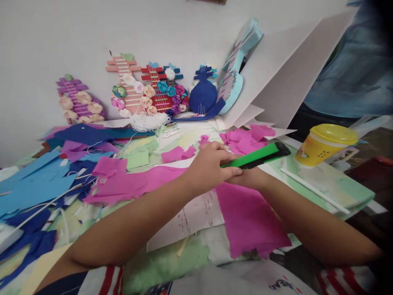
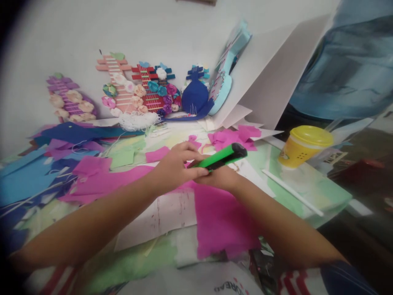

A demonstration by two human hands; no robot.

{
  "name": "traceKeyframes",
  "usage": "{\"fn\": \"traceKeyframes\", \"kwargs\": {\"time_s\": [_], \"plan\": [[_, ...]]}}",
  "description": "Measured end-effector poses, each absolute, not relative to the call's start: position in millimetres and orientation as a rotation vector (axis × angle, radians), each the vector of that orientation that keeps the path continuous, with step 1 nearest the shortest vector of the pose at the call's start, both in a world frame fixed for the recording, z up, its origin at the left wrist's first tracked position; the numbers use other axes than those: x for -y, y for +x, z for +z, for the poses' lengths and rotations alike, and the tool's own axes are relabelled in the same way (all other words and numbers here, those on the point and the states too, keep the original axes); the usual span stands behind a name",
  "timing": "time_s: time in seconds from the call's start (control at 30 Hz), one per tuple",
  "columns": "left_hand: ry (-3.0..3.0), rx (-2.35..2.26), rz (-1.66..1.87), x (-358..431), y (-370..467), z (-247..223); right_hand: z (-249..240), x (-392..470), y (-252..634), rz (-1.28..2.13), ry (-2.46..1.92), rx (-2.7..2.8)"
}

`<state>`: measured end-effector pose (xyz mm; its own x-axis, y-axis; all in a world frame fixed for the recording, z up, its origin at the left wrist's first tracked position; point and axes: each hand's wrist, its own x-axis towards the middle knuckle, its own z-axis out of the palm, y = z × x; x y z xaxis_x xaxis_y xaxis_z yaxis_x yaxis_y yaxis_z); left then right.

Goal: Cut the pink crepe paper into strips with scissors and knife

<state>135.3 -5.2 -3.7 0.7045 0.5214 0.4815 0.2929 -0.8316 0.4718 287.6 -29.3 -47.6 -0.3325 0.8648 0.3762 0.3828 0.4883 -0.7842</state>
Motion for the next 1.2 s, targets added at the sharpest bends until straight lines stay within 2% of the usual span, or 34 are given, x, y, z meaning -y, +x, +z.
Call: {"fn": "traceKeyframes", "kwargs": {"time_s": [0.1, 0.33, 0.5, 0.83, 1.03, 1.2], "plan": [[2.694, -0.653, 0.800, 21, 127, -9, -59, 30, 298, 0.752, -1.087, 2.038], [3.096, -0.308, 0.142, 65, 107, -62, -84, 24, 312, 0.951, -1.313, 1.749], [3.116, -0.299, 0.176, 69, 106, -86, -93, 17, 311, 0.977, -1.451, 1.689], [3.105, -0.318, 0.119, 72, 104, -74, -81, 9, 298, 0.956, -1.528, 1.886], [3.110, -0.367, 0.124, 75, 102, -77, -65, 14, 286, 0.972, -1.260, 1.968], [3.136, -0.471, 0.177, 76, 101, -82, -72, 22, 293, 0.938, -1.392, 1.888]]}}
